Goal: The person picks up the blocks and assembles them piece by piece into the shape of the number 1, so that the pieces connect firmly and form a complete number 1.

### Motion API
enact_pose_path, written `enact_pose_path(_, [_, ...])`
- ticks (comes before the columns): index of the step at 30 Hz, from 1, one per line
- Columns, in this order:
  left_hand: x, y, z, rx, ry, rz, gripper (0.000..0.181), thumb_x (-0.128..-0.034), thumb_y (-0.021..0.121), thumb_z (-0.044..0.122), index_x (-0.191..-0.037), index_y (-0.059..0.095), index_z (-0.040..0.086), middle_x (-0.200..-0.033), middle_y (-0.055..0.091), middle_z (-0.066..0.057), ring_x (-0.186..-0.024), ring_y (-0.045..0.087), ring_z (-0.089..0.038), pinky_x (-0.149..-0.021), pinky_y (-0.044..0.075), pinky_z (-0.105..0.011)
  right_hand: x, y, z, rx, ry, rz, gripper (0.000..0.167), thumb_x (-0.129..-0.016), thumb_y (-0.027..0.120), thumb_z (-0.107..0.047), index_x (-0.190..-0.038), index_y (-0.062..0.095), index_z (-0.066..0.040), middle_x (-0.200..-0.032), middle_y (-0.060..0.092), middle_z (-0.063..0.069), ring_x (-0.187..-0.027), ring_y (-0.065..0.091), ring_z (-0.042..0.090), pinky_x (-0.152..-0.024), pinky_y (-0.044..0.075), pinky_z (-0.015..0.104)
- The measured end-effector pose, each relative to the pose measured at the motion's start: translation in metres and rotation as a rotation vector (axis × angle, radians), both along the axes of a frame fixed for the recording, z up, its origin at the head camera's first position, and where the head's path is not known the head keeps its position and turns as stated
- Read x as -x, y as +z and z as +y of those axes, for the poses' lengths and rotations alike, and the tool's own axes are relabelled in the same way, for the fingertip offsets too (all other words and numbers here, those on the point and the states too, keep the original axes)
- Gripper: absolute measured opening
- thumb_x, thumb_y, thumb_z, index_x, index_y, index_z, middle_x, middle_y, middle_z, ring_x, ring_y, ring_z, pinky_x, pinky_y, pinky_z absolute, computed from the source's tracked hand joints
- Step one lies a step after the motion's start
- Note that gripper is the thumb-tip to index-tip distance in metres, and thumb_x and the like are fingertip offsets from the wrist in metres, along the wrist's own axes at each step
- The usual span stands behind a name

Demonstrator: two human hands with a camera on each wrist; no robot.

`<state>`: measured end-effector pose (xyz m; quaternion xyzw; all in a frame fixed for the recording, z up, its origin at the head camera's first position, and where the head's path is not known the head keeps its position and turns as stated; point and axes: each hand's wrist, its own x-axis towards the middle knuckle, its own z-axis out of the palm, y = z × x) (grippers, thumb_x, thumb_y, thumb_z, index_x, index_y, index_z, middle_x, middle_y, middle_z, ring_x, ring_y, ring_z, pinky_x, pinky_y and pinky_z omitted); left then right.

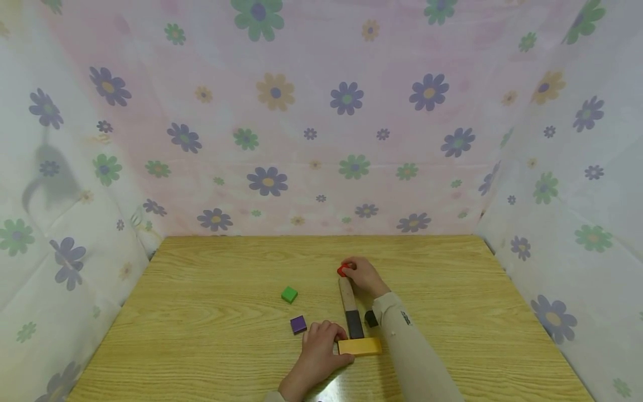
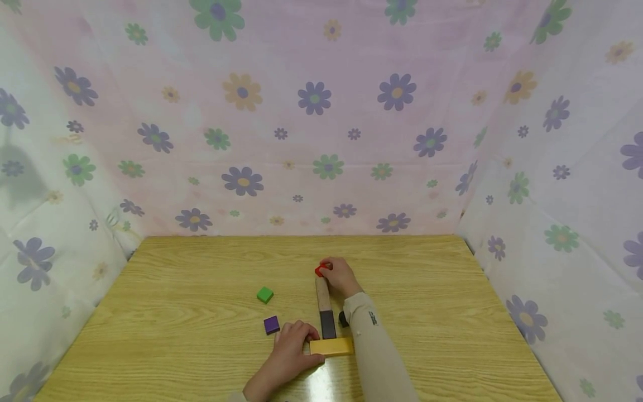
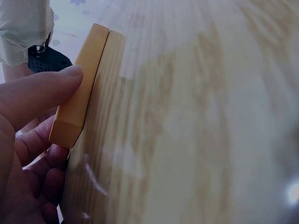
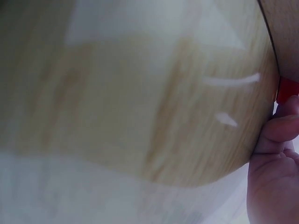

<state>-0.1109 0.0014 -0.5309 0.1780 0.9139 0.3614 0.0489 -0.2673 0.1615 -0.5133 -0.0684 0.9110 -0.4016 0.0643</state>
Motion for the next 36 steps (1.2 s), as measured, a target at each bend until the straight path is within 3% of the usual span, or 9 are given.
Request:
enact_pose_path(8, [-0.001,-0.001,0.001,0.001,-0.003,-0.004,0.032,-0.0697,0.071,0.045,-0.09,0.055,0.026,-0.083,0.042,0.015,-0.081,0.031,-0.01,-0.068,0.023,-0.034,-0.003,0.002,0.002,0.024,-0.001,0.001,0.028,-0.09,0.053,-0.017,-0.115,0.056,-0.004,-0.106,0.058,0.011,-0.094,0.055,0.024,-0.079,0.043,0.04])
enact_pose_path(21, [-0.001,-0.003,0.003,-0.001,0.002,-0.011,0.033,-0.0692,0.07,0.046,-0.09,0.055,0.026,-0.084,0.042,0.015,-0.08,0.031,-0.01,-0.068,0.023,-0.034,-0.004,0.003,0.004,0.099,-0.081,-0.066,0.034,-0.093,0.047,-0.023,-0.12,0.052,-0.002,-0.11,0.056,0.012,-0.097,0.053,0.024,-0.081,0.042,0.04])
enact_pose_path(36, [0.001,-0.007,0.002,0.027,0.008,0.017,0.036,-0.0677,0.071,0.048,-0.091,0.055,0.025,-0.083,0.042,0.014,-0.08,0.032,-0.011,-0.067,0.023,-0.033,-0.005,-0.002,0.012,0.173,-0.107,-0.109,0.037,-0.093,0.046,-0.025,-0.121,0.049,-0.002,-0.106,0.055,0.012,-0.087,0.054,0.021,-0.072,0.043,0.034])
